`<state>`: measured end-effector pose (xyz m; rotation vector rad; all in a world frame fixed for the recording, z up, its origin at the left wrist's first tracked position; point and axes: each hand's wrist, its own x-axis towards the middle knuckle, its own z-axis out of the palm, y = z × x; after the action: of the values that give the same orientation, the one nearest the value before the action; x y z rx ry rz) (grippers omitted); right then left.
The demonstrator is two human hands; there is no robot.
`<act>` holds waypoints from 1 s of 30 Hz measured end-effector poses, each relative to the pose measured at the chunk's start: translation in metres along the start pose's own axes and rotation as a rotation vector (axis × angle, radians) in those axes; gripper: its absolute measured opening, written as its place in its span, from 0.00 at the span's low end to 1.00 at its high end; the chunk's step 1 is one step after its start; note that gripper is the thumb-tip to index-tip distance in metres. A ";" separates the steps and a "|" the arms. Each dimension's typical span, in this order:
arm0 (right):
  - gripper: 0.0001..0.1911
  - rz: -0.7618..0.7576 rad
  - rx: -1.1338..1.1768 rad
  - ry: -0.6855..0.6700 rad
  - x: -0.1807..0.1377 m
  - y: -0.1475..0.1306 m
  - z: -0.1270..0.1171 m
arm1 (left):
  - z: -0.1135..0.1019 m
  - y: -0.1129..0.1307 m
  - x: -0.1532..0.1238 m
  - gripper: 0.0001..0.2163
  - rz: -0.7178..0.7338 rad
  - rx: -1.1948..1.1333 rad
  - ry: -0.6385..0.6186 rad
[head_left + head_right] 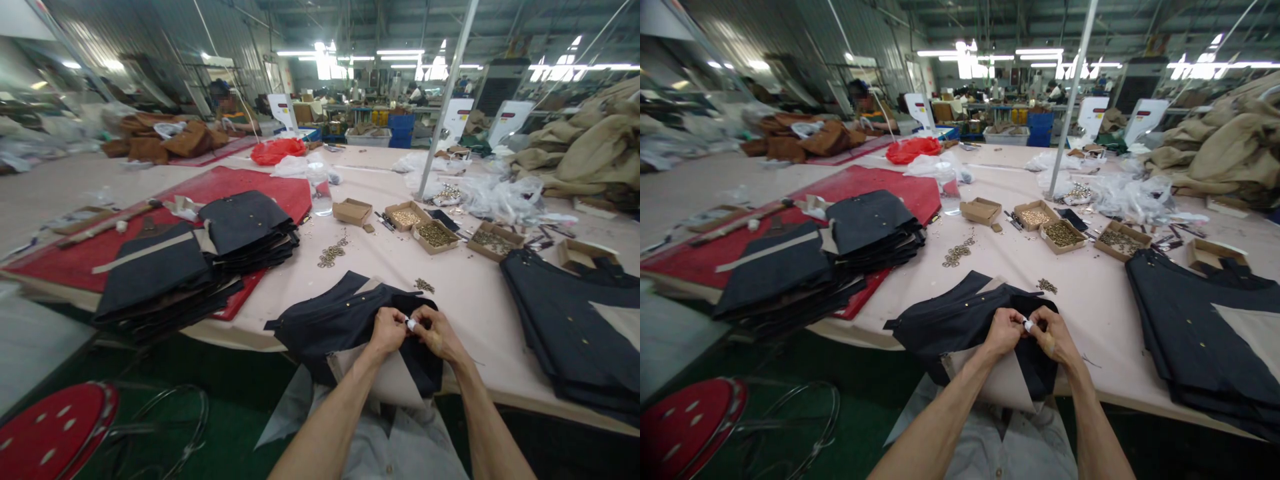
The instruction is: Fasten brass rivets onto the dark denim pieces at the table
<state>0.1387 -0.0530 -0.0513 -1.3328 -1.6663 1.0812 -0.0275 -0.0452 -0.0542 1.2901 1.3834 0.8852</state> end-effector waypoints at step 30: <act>0.20 0.240 0.337 0.072 0.010 -0.007 0.001 | 0.001 -0.012 0.009 0.06 -0.123 -0.387 -0.051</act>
<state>0.1338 -0.0443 -0.0451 -1.3507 -1.2262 1.3673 -0.0285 -0.0380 -0.0675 0.9167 1.1679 0.9717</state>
